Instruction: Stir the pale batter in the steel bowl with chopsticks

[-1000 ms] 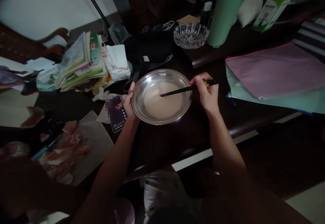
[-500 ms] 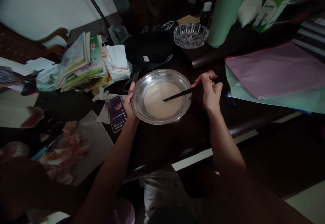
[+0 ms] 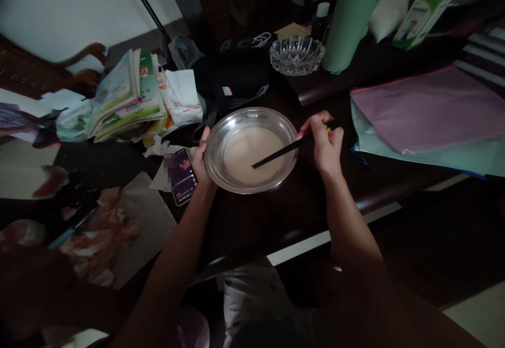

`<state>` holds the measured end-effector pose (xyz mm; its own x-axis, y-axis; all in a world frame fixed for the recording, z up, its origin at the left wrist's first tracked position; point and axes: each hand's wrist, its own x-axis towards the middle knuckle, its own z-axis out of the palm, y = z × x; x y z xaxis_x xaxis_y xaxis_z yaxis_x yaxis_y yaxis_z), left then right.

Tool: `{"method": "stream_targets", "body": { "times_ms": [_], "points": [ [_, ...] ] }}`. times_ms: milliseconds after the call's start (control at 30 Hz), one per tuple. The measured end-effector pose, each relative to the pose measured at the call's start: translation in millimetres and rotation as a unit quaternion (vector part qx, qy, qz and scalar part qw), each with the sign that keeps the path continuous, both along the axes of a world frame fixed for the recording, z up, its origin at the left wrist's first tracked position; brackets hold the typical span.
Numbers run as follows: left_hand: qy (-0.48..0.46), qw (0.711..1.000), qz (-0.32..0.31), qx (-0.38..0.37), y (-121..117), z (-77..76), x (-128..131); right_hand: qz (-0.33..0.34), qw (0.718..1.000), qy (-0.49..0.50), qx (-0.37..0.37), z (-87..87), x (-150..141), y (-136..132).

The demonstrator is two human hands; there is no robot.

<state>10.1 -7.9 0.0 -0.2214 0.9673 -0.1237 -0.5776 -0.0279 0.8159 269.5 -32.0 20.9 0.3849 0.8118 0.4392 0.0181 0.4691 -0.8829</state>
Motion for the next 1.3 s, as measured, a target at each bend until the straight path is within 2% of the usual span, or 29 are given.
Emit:
{"method": "stream_targets", "body": {
  "times_ms": [133, 200, 333, 400, 533, 633, 733, 833, 967, 1167, 1300],
  "points": [
    [-0.011, 1.000, -0.003, -0.004, -0.2, 1.0, 0.3, 0.044, 0.998, -0.044, -0.019, 1.3, -4.4, -1.6],
    [-0.014, 1.000, -0.001, -0.006, 0.1, 1.0, 0.2, 0.022, 0.998, -0.057, -0.003, 1.0, -3.7, -0.3],
    [-0.013, 1.000, 0.001, -0.009, 0.5, -0.4, -0.4, -0.021, 0.999, -0.016, 0.034, -0.8, -0.1, 2.2],
    [-0.008, 1.000, -0.002, -0.006, 0.2, -1.0, -0.8, -0.001, 1.000, -0.007, 0.020, -1.1, -0.8, 1.5],
    [-0.005, 1.000, -0.004, -0.001, -0.6, -0.2, -0.7, 0.052, 0.997, -0.050, -0.003, 0.3, -4.8, -1.1],
    [-0.013, 1.000, -0.003, -0.007, -1.1, 2.4, 0.6, 0.016, 0.998, -0.064, 0.007, 2.0, -4.3, -0.8],
    [-0.029, 0.999, 0.003, -0.015, -1.4, 5.0, 2.2, -0.024, 0.999, -0.026, 0.022, 1.9, -1.7, 0.3],
    [-0.042, 0.999, 0.010, -0.019, -1.3, 6.8, 3.4, 0.002, 1.000, -0.004, 0.009, 0.1, -1.7, 0.1],
    [-0.043, 0.999, 0.016, -0.025, -1.3, 8.1, 4.0, 0.048, 0.998, -0.049, -0.013, -1.2, -3.6, -0.4],
    [-0.028, 0.999, 0.013, -0.019, -2.3, 7.4, 3.5, -0.014, 1.000, -0.009, 0.025, 0.5, -0.7, 1.2],
    [-0.027, 0.999, 0.007, -0.022, -1.2, 4.6, 1.7, 0.037, 0.999, -0.009, 0.001, 1.2, -3.7, -1.1]
  ]
}}
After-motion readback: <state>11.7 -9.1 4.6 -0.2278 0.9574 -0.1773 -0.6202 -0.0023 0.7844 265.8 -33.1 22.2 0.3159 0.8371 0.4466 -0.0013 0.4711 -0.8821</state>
